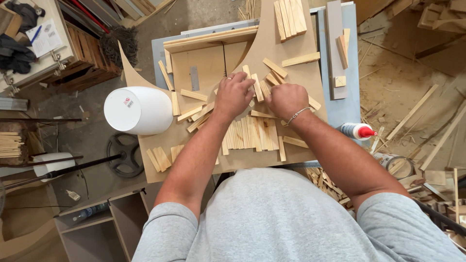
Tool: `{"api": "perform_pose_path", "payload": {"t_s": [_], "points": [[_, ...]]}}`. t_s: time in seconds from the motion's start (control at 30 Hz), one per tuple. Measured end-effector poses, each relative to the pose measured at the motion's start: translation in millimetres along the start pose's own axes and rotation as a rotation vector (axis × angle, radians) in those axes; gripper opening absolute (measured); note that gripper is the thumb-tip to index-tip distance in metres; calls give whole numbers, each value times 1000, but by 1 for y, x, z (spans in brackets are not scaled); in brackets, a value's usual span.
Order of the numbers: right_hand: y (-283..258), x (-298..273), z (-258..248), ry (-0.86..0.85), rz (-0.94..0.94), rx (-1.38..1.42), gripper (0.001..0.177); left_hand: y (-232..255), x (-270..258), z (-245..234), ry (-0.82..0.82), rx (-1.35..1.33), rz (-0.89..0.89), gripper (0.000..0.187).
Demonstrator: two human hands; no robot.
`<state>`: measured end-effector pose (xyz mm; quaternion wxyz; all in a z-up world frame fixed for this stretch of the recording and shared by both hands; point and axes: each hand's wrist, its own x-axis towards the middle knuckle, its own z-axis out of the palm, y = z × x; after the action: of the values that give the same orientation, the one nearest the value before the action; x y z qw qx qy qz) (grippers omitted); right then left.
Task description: Sorting and arranging small wooden slats on a workbench
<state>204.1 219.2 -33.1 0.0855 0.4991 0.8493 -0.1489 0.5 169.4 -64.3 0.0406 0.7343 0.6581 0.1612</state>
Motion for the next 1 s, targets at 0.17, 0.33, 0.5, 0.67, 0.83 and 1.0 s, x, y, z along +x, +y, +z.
{"api": "perform_pose_path", "payload": {"t_s": [0.17, 0.33, 0.5, 0.67, 0.83, 1.0], "points": [[15, -2, -43, 82, 53, 96, 31, 1, -2, 2, 74, 38, 1, 30], [55, 19, -44, 202, 147, 114, 21, 23, 14, -4, 117, -31, 50, 34], [42, 2, -69, -115, 111, 34, 28, 21, 48, 54, 69, 19, 186, 26], [47, -4, -55, -104, 114, 45, 29, 29, 67, 37, 85, 98, 303, 10], [46, -10, -15, 251, 10, 15, 27, 26, 69, -13, -204, 106, 386, 31], [46, -7, 17, 563, -250, -45, 25, 2, 65, -59, -350, 65, 106, 34]]}}
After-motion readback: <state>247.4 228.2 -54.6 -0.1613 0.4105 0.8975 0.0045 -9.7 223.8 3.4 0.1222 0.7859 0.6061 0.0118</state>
